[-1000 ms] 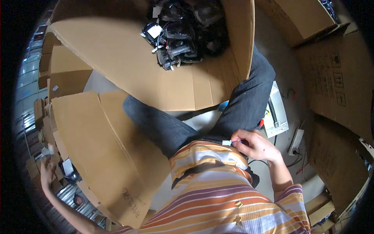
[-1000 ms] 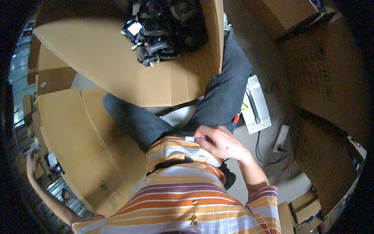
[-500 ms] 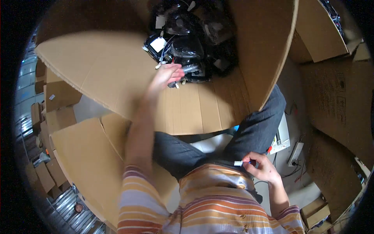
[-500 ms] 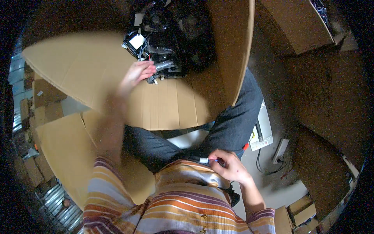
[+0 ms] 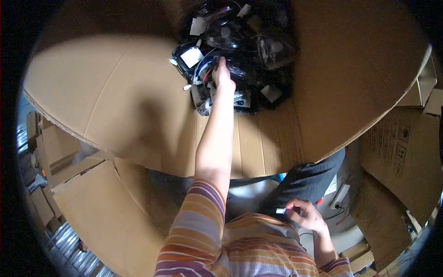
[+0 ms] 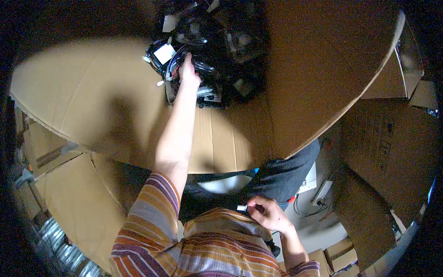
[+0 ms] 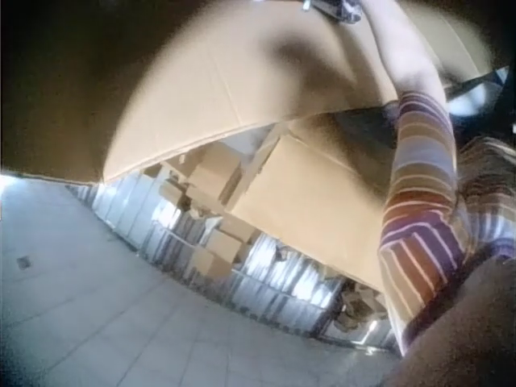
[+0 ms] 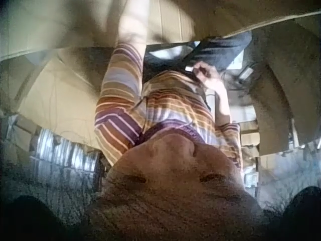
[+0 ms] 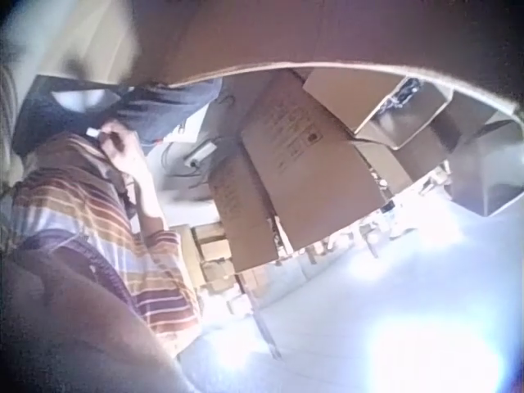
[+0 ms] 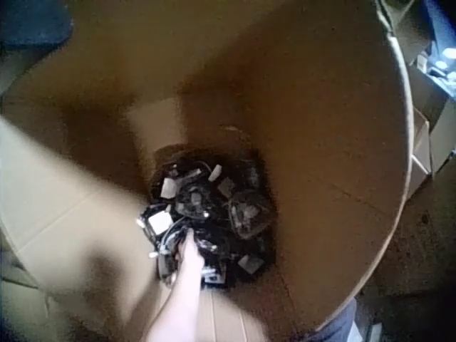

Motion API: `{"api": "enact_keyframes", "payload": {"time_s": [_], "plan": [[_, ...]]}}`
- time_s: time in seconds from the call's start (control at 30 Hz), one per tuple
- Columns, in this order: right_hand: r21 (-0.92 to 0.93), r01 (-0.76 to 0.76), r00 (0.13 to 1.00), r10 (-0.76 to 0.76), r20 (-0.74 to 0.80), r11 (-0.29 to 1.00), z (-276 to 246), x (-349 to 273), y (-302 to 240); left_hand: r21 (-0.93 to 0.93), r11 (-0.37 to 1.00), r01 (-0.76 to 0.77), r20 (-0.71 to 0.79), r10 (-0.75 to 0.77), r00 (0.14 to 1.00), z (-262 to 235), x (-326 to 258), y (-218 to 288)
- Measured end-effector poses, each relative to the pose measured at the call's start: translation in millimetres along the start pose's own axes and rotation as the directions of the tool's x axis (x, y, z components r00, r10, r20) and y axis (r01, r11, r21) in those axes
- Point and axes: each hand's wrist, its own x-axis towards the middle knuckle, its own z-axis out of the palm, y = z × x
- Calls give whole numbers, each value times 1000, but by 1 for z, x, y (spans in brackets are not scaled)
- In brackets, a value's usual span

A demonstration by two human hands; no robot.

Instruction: The person connects wiring harnesses and plastic connectors to electronic components by hand, sorting them from cardboard shipping boxes.

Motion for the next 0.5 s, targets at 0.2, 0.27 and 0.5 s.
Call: {"api": "enact_keyframes", "payload": {"time_s": [0.2, 0.27, 0.5], "plan": [[1, 1, 1000, -1, 14, 1000, 0, 7, -9, -421, 907, -19, 141, 86, 986, -20, 7, 2], [29, -84, 996, 84, 11, 996, -1, 6, -9, -281, 924, -257, 180, 314, 932, -14, -19, 9], [-21, -6, 1000, 6, 17, 1000, -1, 5, -14, 463, 570, -678, 653, 298, 696, -7, -88, 43]]}}
